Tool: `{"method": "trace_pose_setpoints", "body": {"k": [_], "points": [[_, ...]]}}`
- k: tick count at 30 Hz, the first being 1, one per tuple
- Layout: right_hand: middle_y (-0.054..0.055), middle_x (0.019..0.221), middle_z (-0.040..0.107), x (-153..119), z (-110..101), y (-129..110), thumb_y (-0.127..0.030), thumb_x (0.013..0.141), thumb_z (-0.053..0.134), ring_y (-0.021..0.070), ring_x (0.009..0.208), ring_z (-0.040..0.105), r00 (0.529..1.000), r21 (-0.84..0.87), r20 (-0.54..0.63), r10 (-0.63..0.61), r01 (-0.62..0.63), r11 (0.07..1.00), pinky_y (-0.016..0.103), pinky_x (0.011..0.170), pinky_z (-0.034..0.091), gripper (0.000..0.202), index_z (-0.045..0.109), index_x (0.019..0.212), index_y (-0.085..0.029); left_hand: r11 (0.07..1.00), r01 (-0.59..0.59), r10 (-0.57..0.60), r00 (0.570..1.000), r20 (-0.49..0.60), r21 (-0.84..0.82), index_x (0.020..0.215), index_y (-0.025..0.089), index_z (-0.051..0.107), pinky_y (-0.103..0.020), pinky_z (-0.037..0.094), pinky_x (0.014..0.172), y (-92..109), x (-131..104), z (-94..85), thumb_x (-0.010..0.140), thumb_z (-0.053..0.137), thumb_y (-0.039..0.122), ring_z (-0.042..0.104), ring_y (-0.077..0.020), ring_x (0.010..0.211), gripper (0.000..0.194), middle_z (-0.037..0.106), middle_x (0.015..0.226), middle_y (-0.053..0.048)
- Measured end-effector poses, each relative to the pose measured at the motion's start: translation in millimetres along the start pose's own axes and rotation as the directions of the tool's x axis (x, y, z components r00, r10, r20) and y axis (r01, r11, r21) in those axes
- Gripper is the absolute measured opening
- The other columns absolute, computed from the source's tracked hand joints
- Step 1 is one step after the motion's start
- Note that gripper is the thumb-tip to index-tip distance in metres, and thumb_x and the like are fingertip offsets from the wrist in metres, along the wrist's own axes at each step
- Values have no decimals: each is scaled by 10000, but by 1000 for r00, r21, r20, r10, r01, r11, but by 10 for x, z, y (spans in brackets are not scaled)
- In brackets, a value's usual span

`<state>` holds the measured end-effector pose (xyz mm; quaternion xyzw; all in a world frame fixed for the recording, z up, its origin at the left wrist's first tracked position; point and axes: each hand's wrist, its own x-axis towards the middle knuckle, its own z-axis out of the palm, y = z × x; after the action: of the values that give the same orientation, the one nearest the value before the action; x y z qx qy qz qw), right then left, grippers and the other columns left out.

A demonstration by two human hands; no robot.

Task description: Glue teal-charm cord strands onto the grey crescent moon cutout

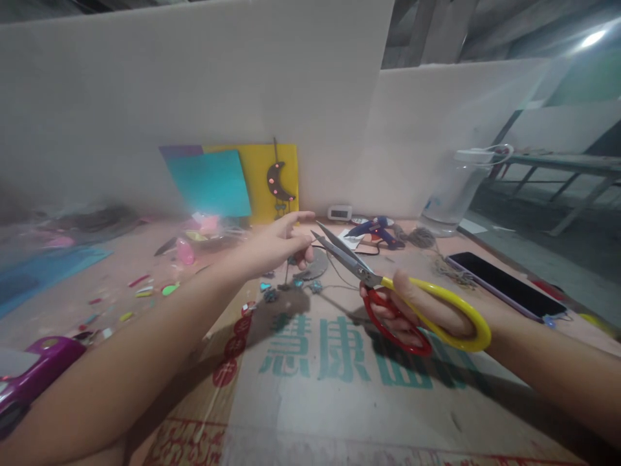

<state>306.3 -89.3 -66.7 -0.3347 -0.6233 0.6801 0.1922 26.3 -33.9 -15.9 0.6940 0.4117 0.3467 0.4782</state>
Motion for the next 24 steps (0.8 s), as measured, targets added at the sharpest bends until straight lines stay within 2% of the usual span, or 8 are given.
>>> {"method": "trace_pose_setpoints", "body": {"k": [4, 10, 14, 18, 22, 24], "points": [[-85, 598, 337, 15, 59, -55, -971, 714, 440, 50, 420, 255, 1000, -4, -14, 28, -28, 1000, 201, 358, 308, 743, 361, 716, -231, 1000, 16, -16, 1000, 18, 10, 1554, 178, 310, -260, 425, 571, 26, -10, 21, 923, 632, 261, 595, -128, 588, 713, 685, 739, -5], [-77, 592, 352, 14, 47, -17, -854, 846, 459, 70, 430, 265, 999, 53, 10, -53, 53, 997, 203, 364, 312, 628, 395, 753, -236, 996, 52, -53, 998, 23, 72, 1572, 178, 268, -259, 414, 568, 89, -47, 69, 926, 583, 210, 602, -132, 599, 720, 682, 743, 0], [-83, 584, 345, 19, 48, 0, -843, 841, 491, 62, 423, 242, 999, 73, 12, -36, 35, 997, 191, 347, 293, 623, 405, 749, -233, 997, 57, -58, 998, 15, 53, 1572, 169, 275, -262, 421, 562, 98, -45, 72, 922, 596, 202, 591, -133, 577, 725, 673, 716, 4], [-95, 541, 324, 9, 81, -33, -850, 829, 501, 51, 387, 236, 999, 33, -24, -42, 42, 999, 186, 329, 276, 642, 415, 711, -224, 998, 63, -63, 998, 26, 22, 1573, 161, 267, -263, 426, 565, 88, -33, 70, 938, 578, 195, 581, -127, 562, 708, 662, 698, 13], [-88, 524, 357, -8, 85, -36, -876, 814, 477, 50, 358, 254, 998, -11, -49, -27, 26, 1000, 181, 311, 237, 668, 404, 698, -222, 996, 60, -63, 998, 32, 70, 1572, 193, 285, -266, 426, 564, 53, -25, 58, 928, 607, 226, 602, -135, 583, 721, 689, 741, -7], [-81, 550, 369, -9, 59, -10, -891, 810, 448, 63, 371, 280, 999, -34, -39, -21, 20, 999, 189, 311, 256, 669, 407, 729, -228, 995, 40, -43, 999, 29, 89, 1569, 197, 295, -270, 437, 572, 37, -20, 36, 934, 608, 244, 614, -140, 597, 709, 699, 762, -19]]}}
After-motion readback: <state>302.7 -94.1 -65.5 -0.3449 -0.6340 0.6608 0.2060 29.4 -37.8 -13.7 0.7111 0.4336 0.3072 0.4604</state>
